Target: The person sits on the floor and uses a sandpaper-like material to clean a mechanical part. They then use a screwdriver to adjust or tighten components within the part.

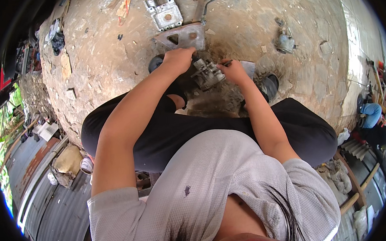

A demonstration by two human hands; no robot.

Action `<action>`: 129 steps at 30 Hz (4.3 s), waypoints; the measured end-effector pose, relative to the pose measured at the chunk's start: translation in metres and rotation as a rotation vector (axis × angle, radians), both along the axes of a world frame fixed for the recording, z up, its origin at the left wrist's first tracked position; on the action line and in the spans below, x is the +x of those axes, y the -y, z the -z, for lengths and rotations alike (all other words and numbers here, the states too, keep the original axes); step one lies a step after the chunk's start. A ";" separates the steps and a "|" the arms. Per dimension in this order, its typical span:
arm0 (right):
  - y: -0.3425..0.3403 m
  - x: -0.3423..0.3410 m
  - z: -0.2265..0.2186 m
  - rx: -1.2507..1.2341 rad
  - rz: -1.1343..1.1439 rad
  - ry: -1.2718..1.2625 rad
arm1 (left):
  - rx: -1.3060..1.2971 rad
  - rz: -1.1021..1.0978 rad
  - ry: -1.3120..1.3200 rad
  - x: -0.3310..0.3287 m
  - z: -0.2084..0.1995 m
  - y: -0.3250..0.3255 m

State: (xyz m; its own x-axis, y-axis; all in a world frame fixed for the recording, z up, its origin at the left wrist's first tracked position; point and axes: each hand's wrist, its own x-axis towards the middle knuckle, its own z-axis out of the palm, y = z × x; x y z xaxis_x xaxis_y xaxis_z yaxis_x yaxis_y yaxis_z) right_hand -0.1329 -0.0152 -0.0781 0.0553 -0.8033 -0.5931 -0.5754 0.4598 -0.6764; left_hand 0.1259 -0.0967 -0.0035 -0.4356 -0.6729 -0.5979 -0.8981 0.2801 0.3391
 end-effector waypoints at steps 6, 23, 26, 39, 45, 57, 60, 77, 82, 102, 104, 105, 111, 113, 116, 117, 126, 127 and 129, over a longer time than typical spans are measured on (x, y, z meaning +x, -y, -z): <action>0.005 -0.003 -0.005 0.011 -0.081 -0.041 | -0.014 0.007 -0.011 0.001 0.006 -0.001; 0.002 -0.001 -0.002 -0.087 -0.130 -0.045 | -0.003 0.005 0.008 0.000 0.006 0.000; 0.007 -0.003 -0.010 0.053 -0.113 0.011 | -0.027 0.011 -0.017 0.002 0.006 -0.001; 0.008 0.003 -0.018 0.089 -0.022 -0.023 | -0.014 -0.004 -0.014 0.003 0.008 -0.002; 0.004 -0.005 0.006 0.065 -0.043 0.034 | -0.018 0.015 -0.019 0.001 0.006 0.000; 0.025 -0.068 0.028 -0.196 0.423 -0.183 | -0.001 -0.007 -0.019 0.004 0.008 -0.002; 0.017 -0.084 0.052 -0.150 0.441 -0.208 | -0.004 0.014 -0.017 0.000 0.008 0.002; 0.034 -0.027 -0.011 -0.278 0.219 0.111 | -0.070 0.009 -0.001 0.000 -0.002 -0.004; 0.024 -0.013 -0.017 -0.239 0.146 -0.018 | -0.072 -0.008 0.005 0.000 0.001 -0.006; 0.010 -0.003 0.027 -0.187 0.473 0.360 | -0.036 0.008 0.063 -0.008 -0.008 0.000; 0.013 0.009 -0.006 -0.295 0.326 0.071 | -0.048 0.000 0.063 -0.003 -0.007 -0.005; 0.015 0.011 -0.020 -0.352 0.255 -0.078 | -0.041 -0.005 0.076 -0.004 -0.010 -0.005; 0.021 0.002 -0.007 -0.351 0.344 0.159 | -0.050 -0.016 0.057 -0.002 -0.010 -0.006; 0.017 0.004 0.016 -0.269 0.404 0.424 | -0.048 -0.009 0.045 -0.006 -0.009 -0.004; 0.016 -0.003 0.039 -0.239 0.492 0.431 | -0.056 0.019 0.025 -0.005 -0.006 -0.002; 0.015 -0.005 0.044 -0.246 0.522 0.367 | -0.055 0.018 0.020 -0.004 -0.005 -0.002; 0.016 0.003 0.025 -0.154 0.547 0.488 | -0.043 0.013 0.007 -0.004 -0.004 -0.001; 0.017 0.003 0.018 -0.181 0.484 0.312 | -0.041 0.006 0.008 -0.002 -0.005 -0.003; 0.024 0.001 -0.006 -0.240 0.349 -0.039 | -0.032 -0.010 0.017 0.000 -0.007 -0.005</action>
